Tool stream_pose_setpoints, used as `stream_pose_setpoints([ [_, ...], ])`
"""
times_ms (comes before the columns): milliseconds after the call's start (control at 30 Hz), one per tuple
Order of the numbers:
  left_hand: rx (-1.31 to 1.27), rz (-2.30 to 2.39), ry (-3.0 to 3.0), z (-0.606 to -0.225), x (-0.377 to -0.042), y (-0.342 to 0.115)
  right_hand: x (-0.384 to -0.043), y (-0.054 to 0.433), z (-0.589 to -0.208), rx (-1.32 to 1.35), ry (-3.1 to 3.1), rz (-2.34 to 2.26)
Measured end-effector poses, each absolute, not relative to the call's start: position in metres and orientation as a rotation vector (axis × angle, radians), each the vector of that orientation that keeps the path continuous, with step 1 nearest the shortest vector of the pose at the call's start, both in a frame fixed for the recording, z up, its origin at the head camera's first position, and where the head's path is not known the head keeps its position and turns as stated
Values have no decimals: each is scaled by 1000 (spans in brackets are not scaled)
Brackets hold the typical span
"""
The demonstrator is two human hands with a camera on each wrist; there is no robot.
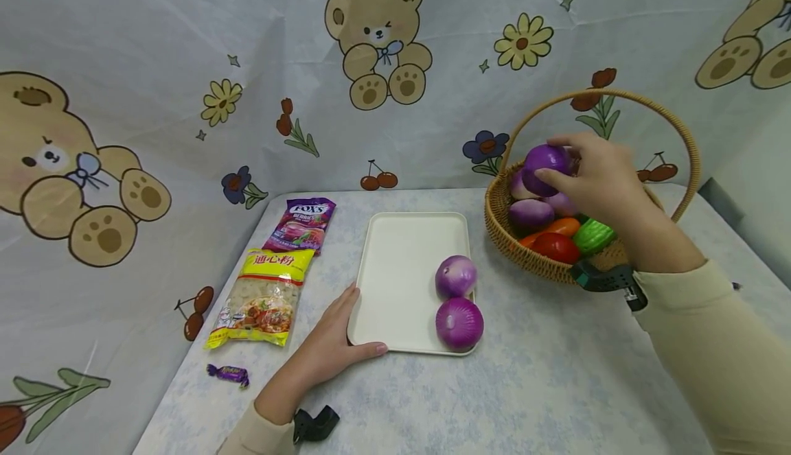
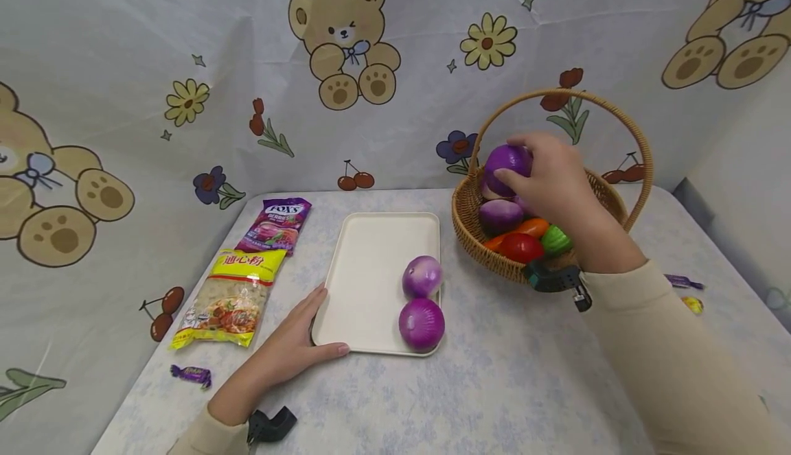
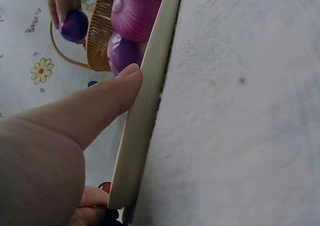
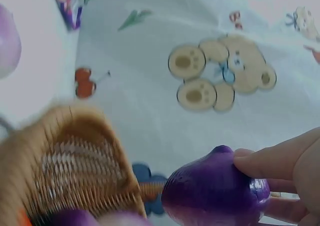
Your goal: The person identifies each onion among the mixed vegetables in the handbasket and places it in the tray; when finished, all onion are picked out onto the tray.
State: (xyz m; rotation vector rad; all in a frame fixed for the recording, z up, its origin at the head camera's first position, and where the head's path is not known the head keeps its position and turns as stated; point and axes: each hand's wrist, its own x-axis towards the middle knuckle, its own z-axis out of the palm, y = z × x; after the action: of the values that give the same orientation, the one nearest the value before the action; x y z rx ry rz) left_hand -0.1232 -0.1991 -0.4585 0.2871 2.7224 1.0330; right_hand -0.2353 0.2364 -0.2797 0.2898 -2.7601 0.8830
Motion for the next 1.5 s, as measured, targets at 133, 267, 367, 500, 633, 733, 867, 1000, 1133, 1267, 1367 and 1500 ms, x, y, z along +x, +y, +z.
stream_pose_setpoints([
  [133, 298, 1042, 2730, -459, -123, -200, -226, 214, -284, 325, -2733, 994],
  [267, 303, 1059, 2732, -458, -124, -201, -221, 187, -291, 378, -2692, 1113],
  [367, 306, 1070, 2723, -457, -124, -200, -221, 168, -300, 434, -2660, 1144],
  [500, 302, 1075, 2717, -457, -124, -199, -227, 148, -318, 507, -2658, 1181],
  [633, 297, 1070, 2713, -458, -123, -198, -233, 133, -337, 527, -2694, 1180],
  [733, 295, 1058, 2714, -459, -124, -198, -237, 124, -349, 535, -2712, 1129],
  [867, 309, 1032, 2735, -459, -124, -199, -241, 112, -361, 550, -2725, 1082],
  [1000, 323, 1019, 2748, -459, -123, -199, -244, 104, -372, 527, -2779, 1082],
  [1133, 314, 1024, 2746, -459, -123, -199, -246, 102, -382, 492, -2814, 1052],
  [1267, 307, 1025, 2744, -458, -122, -198, -249, 104, -389, 458, -2835, 1039],
  [1367, 304, 1026, 2743, -457, -122, -198, -251, 106, -391, 447, -2853, 1042],
  [1500, 304, 1024, 2743, -457, -122, -199, -254, 107, -394, 459, -2883, 1034],
])
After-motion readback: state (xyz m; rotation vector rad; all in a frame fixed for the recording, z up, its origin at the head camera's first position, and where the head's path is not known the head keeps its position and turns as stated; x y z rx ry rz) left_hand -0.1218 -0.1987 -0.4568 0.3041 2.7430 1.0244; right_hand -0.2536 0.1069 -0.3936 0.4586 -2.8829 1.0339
